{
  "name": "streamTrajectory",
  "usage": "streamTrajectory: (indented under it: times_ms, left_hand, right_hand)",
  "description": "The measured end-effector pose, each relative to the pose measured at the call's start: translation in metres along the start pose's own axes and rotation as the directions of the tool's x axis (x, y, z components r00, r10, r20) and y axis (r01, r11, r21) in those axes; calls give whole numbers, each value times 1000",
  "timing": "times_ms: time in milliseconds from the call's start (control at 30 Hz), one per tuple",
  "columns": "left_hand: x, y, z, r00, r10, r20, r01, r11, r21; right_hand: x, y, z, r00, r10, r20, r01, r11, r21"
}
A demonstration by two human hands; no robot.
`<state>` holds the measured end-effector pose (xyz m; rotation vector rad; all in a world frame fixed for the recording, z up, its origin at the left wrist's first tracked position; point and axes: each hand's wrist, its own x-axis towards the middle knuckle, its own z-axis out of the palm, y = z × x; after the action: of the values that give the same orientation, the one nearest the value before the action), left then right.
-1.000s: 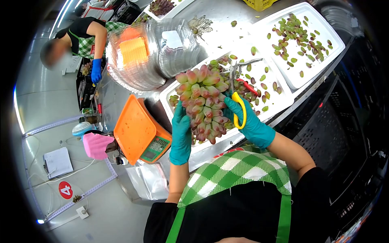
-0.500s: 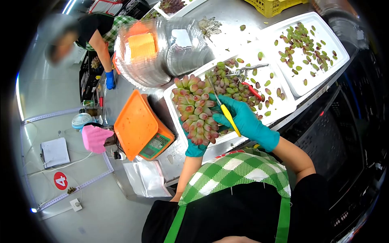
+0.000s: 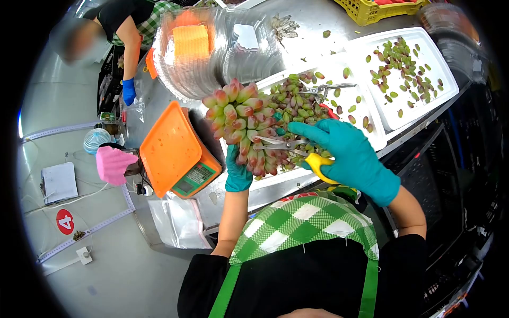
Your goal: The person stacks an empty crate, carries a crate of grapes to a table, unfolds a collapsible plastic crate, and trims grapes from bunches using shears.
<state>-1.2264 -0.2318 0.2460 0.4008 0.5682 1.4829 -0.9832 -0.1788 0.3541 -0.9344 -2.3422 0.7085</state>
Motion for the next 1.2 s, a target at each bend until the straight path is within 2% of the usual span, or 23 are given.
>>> streamTrajectory:
  times_ms: [100,133,233,433,467,567,700,767,867,967,1200]
  left_hand:
    - [2,1,11,999,23,-46,-20,998,58]
    - [2,2,18,1000,8,-1,-8,1000,21]
    - [2,2,20,1000,-19,-18,20,997,71]
    - [-3,0,13,994,-100,-33,99,994,-42]
    - [-4,0,14,993,-108,-45,106,993,-58]
    - [-4,-3,25,988,-97,-118,100,995,20]
    - [-5,-7,15,986,-149,-70,147,989,-34]
    - [-5,-8,9,983,-185,-22,183,980,-76]
    - [0,-11,2,955,-239,173,278,927,-253]
    - [-4,-10,14,973,-227,38,229,971,-62]
    - [-3,-14,3,965,-237,116,260,927,-270]
  right_hand:
    - [-3,5,-18,987,-6,161,49,965,-259]
    - [-2,6,-22,976,18,217,53,948,-314]
    - [4,9,-29,969,-20,246,110,927,-358]
    - [23,3,-30,934,-195,300,331,790,-516]
    - [26,2,-30,922,-216,322,365,762,-535]
    - [32,-4,-30,866,-410,288,494,602,-627]
    - [34,-11,-32,788,-501,358,587,435,-683]
    - [32,-12,-33,777,-503,377,604,430,-671]
    - [28,-10,-31,774,-494,395,616,449,-647]
    - [27,-8,-29,776,-484,404,619,466,-632]
    - [31,-5,-25,780,-472,410,619,485,-618]
